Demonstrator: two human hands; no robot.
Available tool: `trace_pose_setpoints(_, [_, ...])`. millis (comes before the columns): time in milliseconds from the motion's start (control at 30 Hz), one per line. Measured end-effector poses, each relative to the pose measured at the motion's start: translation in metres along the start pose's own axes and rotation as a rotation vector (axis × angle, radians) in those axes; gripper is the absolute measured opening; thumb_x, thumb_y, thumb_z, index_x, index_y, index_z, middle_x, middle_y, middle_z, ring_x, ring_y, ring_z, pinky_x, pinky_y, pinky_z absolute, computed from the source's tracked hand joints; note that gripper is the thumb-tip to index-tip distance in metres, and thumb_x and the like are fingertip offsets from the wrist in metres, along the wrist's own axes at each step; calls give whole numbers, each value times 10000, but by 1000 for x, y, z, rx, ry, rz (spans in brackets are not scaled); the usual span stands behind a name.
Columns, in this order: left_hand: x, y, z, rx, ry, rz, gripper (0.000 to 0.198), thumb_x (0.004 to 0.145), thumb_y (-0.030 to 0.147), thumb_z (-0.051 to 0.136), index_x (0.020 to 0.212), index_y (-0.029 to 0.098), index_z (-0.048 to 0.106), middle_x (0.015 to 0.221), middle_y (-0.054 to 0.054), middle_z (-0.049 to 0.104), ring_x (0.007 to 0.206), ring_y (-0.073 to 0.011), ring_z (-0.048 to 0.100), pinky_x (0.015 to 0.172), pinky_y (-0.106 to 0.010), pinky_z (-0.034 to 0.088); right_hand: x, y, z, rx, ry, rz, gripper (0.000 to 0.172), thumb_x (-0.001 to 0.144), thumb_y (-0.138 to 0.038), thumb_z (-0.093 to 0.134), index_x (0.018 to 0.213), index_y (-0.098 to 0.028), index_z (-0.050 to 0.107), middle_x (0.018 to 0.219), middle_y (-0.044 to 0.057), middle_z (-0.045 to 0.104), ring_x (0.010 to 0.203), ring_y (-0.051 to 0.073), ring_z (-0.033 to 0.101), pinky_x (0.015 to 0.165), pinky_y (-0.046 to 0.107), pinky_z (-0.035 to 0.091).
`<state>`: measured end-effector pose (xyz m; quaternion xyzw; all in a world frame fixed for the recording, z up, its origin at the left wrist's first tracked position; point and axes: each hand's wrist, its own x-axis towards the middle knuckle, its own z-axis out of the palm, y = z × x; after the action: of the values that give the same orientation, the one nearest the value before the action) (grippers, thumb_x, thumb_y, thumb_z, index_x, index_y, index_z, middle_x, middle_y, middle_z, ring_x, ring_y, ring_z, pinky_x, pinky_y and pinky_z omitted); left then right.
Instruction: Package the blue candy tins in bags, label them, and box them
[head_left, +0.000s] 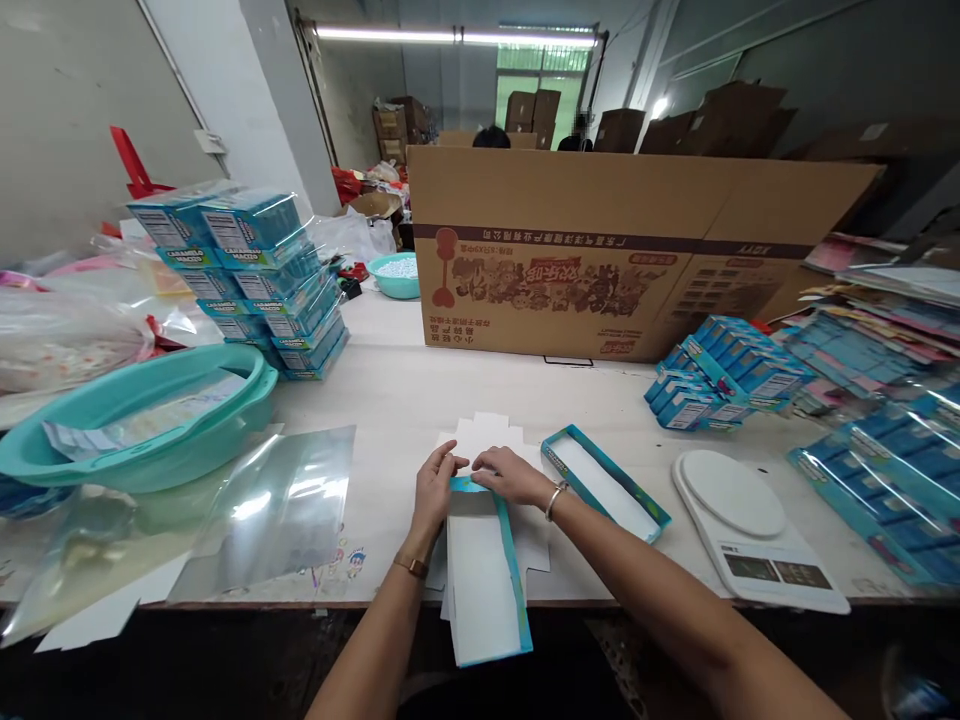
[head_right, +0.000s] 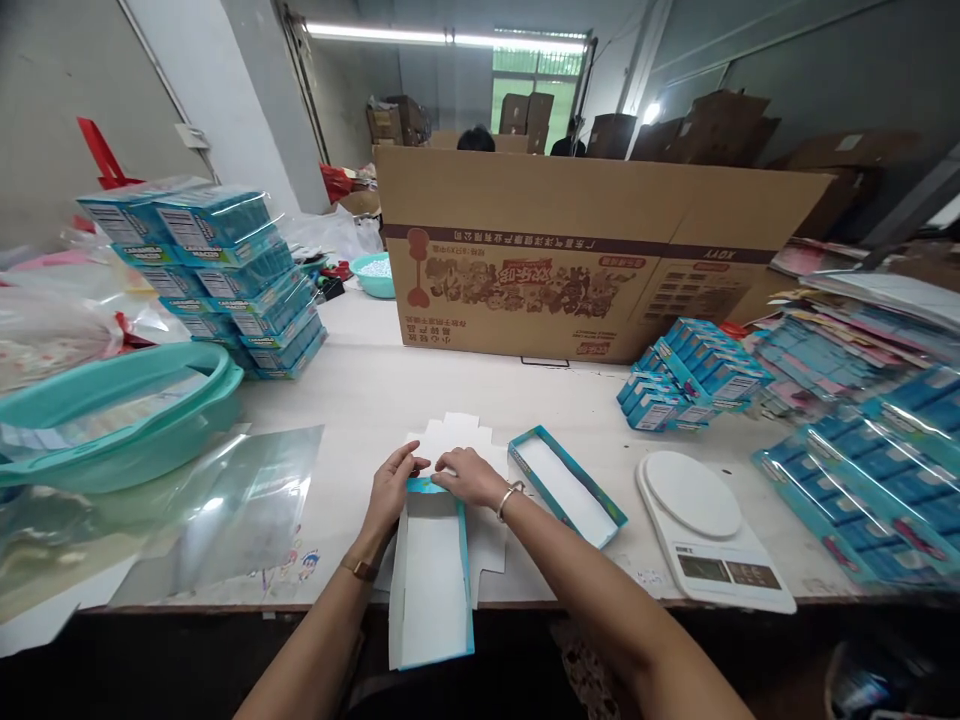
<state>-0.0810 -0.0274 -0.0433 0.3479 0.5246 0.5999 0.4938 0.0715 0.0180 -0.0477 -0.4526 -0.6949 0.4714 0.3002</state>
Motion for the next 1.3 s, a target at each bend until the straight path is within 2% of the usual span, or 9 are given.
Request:
trace_pose_setpoints(67, [0, -2, 5, 19, -42, -4, 320, 789, 344, 662, 1063, 184, 699, 937, -81, 764, 1009, -248, 667, 972, -377, 459, 3, 1, 8, -30, 27, 47, 51, 718, -233, 667, 757, -209, 688, 825, 45, 652, 912, 235, 575, 876, 349, 418])
trace_pose_setpoints(233, [1, -8, 11, -37, -42, -6, 347, 834, 289, 637, 1170, 206, 655, 1313, -111, 655, 1301, -248, 538, 1101, -357, 373, 4, 4, 22, -54, 33, 127, 253, 790, -205, 499, 937, -174, 703, 925, 67, 684, 935, 232, 607, 815, 344, 460])
trace_pose_setpoints(367, [4, -11, 9, -55, -67, -43, 348, 850, 336, 646, 1175, 211, 652, 1355, -122, 626, 1352, -264, 493, 1119, -363, 361, 10, -6, -1, -67, -186, 90, 121, 681, -205, 632, 742, -189, 734, 733, 10, 700, 760, 201, 624, 729, 305, 469])
trace_pose_setpoints(533, [5, -10, 11, -85, -110, -89, 388, 845, 419, 661, 1159, 192, 656, 1338, -150, 633, 1341, -288, 505, 1122, -387, 366, 23, -21, -21, -93, -458, 111, 48, 591, -198, 703, 627, -193, 734, 512, -50, 605, 498, 121, 516, 530, 253, 435])
trace_pose_setpoints(633, [2, -9, 12, -86, -125, -110, 423, 857, 481, 636, 1174, 200, 653, 1328, -146, 639, 1337, -295, 506, 1118, -399, 374, 27, -25, -20, -89, -508, 146, 107, 584, -226, 727, 682, -191, 754, 571, -31, 641, 505, 125, 533, 476, 243, 440])
trace_pose_setpoints(800, [-1, -11, 10, -31, -223, -57, 543, 851, 593, 600, 1247, 223, 631, 1378, -115, 607, 1349, -292, 491, 1136, -391, 356, 28, -23, -20, -80, -470, 174, 187, 659, -297, 668, 778, -189, 764, 727, 17, 705, 593, 161, 609, 447, 240, 455])
trace_pose_setpoints(967, [7, -17, 7, -80, -153, -124, 638, 856, 679, 519, 1277, 205, 599, 1403, -145, 578, 1347, -294, 490, 1123, -410, 370, 23, -23, -21, -166, -470, 96, 215, 640, -201, 657, 825, -195, 767, 737, -3, 711, 589, 149, 601, 496, 244, 458])
trace_pose_setpoints(1100, [15, -16, 4, -71, -72, -175, 693, 793, 719, 568, 1168, 140, 643, 1228, -192, 669, 1222, -327, 586, 1052, -442, 436, 13, -28, -23, -311, -452, -42, 185, 695, -220, 692, 864, -195, 763, 749, -17, 705, 689, 155, 608, 613, 242, 457])
trace_pose_setpoints(1300, [18, -16, 1, 19, -132, -144, 725, 755, 749, 573, 1101, 120, 673, 1102, -177, 726, 1076, -308, 664, 998, -461, 470, 2, -37, -13, -643, -440, -136, 312, 765, -120, 655, 1071, -152, 702, 1057, 89, 729, 959, 243, 663, 768, 295, 477])
